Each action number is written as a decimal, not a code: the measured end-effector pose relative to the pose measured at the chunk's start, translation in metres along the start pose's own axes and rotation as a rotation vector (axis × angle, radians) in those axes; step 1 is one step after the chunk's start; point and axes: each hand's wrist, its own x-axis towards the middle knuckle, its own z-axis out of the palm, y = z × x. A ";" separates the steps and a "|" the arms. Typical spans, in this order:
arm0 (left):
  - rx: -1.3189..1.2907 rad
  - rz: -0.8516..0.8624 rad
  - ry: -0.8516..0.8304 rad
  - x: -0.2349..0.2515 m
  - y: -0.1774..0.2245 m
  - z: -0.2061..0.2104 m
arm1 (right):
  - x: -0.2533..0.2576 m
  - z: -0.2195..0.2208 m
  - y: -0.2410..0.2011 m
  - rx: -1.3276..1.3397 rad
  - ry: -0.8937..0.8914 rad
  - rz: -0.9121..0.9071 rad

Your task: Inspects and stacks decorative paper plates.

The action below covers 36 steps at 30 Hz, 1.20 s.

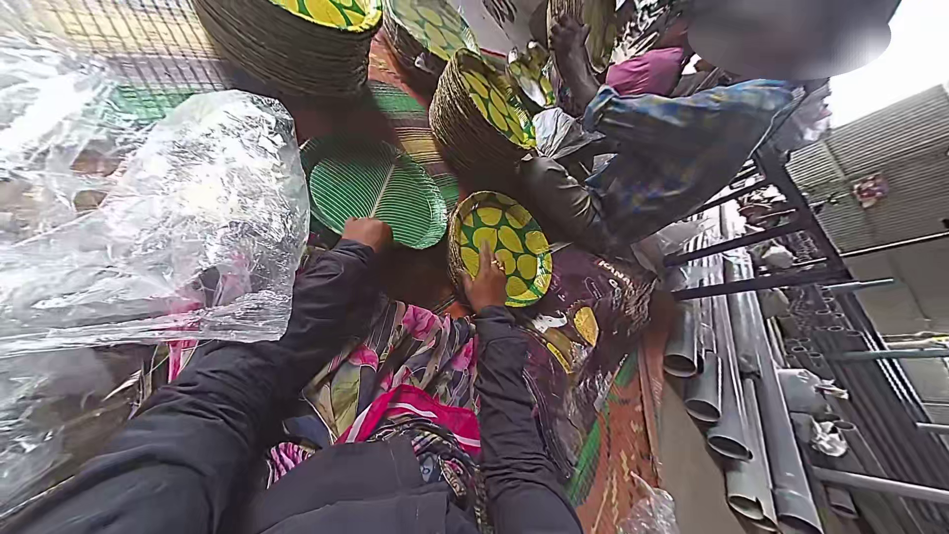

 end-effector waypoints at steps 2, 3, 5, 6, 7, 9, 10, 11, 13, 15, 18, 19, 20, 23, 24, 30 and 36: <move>-0.051 0.530 0.481 -0.001 -0.009 0.014 | 0.009 -0.003 -0.014 0.050 0.257 -0.238; -0.060 0.739 0.719 0.002 -0.007 0.017 | 0.015 -0.006 -0.022 0.070 0.325 -0.350; -0.108 0.918 1.040 -0.002 0.004 0.014 | 0.026 -0.015 -0.038 0.080 0.400 -0.512; -0.135 0.906 1.164 -0.006 0.008 0.013 | 0.033 -0.021 -0.041 0.075 0.456 -0.561; -0.153 0.843 1.261 -0.008 0.010 0.012 | 0.039 -0.029 -0.042 0.045 0.513 -0.575; -0.109 0.621 1.286 -0.009 0.006 0.006 | 0.047 -0.046 -0.037 -0.049 0.588 -0.491; -0.117 0.519 1.178 -0.009 0.001 0.004 | 0.051 -0.050 -0.032 -0.105 0.629 -0.431; -0.141 0.430 0.993 -0.008 -0.005 0.003 | 0.054 -0.050 -0.025 -0.155 0.646 -0.369; -0.159 0.237 0.529 -0.003 -0.013 0.000 | 0.055 -0.039 -0.009 -0.206 0.569 -0.227; -0.021 0.036 0.090 0.007 -0.011 0.003 | 0.044 -0.020 0.002 -0.223 0.346 -0.036; 0.091 -0.144 -0.255 0.012 0.003 0.011 | 0.019 0.009 0.005 -0.278 -0.118 0.231; 0.071 -0.173 -0.263 0.012 0.006 0.011 | 0.014 0.019 0.006 -0.283 -0.252 0.300; 0.051 -0.203 -0.259 0.012 0.008 0.009 | 0.010 0.028 0.009 -0.270 -0.327 0.340; -0.017 -0.279 -0.240 0.011 0.009 0.002 | 0.005 0.032 0.023 -0.192 -0.356 0.294; -0.013 -0.300 -0.245 0.010 0.008 0.002 | 0.004 0.028 0.026 -0.140 -0.364 0.262; 0.013 -0.201 -0.131 0.008 -0.001 0.000 | 0.004 0.008 0.017 0.054 -0.078 0.056; -0.017 1.005 1.058 -0.017 0.022 0.015 | 0.015 -0.015 -0.014 0.171 0.353 -0.402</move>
